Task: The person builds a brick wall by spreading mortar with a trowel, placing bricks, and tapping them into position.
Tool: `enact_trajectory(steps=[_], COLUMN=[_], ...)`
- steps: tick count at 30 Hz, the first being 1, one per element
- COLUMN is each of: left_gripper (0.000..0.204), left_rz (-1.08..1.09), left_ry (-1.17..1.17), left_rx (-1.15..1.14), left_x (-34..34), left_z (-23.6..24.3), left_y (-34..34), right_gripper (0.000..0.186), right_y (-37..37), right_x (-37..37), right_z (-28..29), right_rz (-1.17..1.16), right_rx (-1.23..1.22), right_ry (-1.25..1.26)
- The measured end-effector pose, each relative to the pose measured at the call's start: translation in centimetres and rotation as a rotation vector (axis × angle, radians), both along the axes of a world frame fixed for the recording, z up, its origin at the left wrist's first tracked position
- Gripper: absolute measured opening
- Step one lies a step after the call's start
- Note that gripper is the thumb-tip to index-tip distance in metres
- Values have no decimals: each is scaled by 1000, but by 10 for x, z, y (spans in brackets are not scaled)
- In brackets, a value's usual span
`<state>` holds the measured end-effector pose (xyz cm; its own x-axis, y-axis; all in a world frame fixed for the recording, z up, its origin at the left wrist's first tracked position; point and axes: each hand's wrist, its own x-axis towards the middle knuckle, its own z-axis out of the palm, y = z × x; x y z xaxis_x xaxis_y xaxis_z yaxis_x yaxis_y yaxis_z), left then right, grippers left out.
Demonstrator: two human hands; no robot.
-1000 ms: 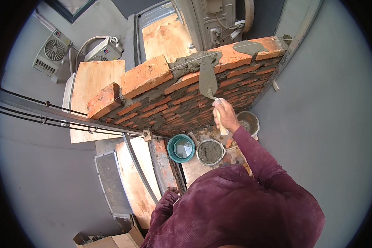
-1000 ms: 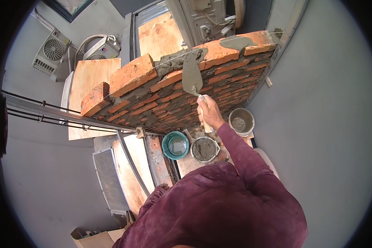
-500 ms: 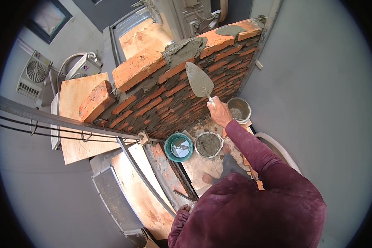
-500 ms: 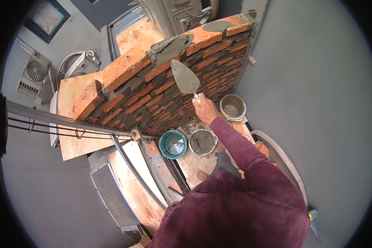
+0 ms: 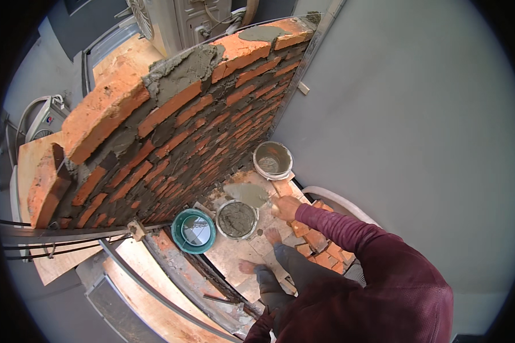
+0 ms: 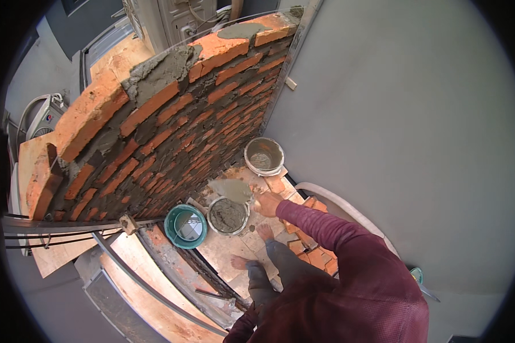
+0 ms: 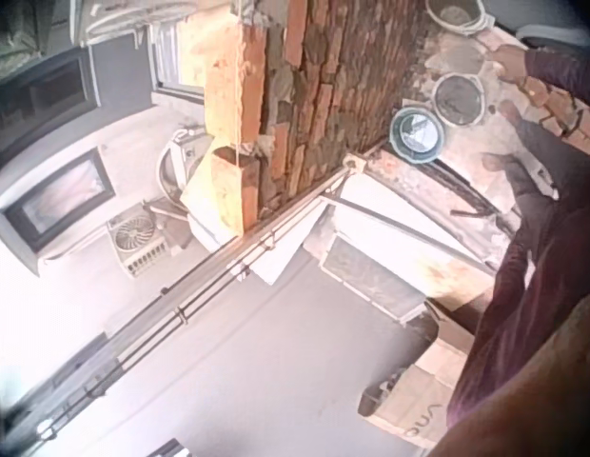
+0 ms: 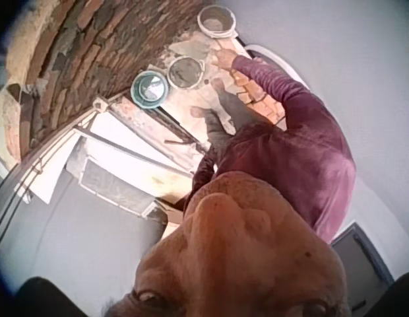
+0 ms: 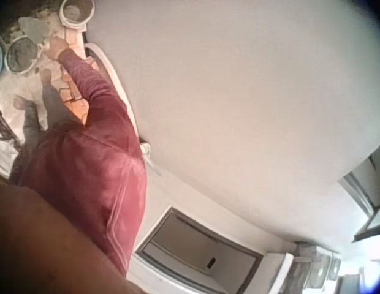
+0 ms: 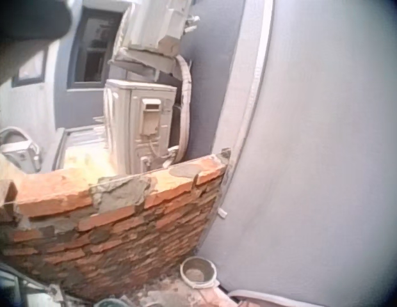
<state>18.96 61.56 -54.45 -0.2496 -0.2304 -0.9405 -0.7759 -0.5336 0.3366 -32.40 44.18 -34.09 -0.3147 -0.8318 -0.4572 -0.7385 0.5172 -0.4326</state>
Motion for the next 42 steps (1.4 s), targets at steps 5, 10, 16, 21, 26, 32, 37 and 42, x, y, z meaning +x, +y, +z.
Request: enact_trajectory(steps=[5,10,16,21,26,32,37,42], left_gripper=[78,106,69,66,65,64,65,65], left_rz=[-99,-192,-170,-183,-159,-224,-170,-222], left_ry=[-26,-202,-217,-240,-254,-240,-245,-226], left_rx=[-204,25,-177,-163,-137,-180,-166,-146], left_x=[-81,-142,-136,-143,-151,-142,-133,-126], left_z=[-18,55,2,-4,1,-5,-11,-11], left_y=[38,-28,9,19,19,9,11,-2], right_gripper=[49,35,40,48,50,50,44,43], right_y=[-4,-25,-103,-60,-51,-43,-52,-50], right_x=[15,18,21,63,76,75,57,58], right_z=[-121,-231,-337,-404,-346,-389,-352,-375], right_rz=[285,669,699,549,479,120,338,241], right_rx=[465,464,389,410,612,515,669,665], right_ry=[82,383,513,351,127,-112,51,49])
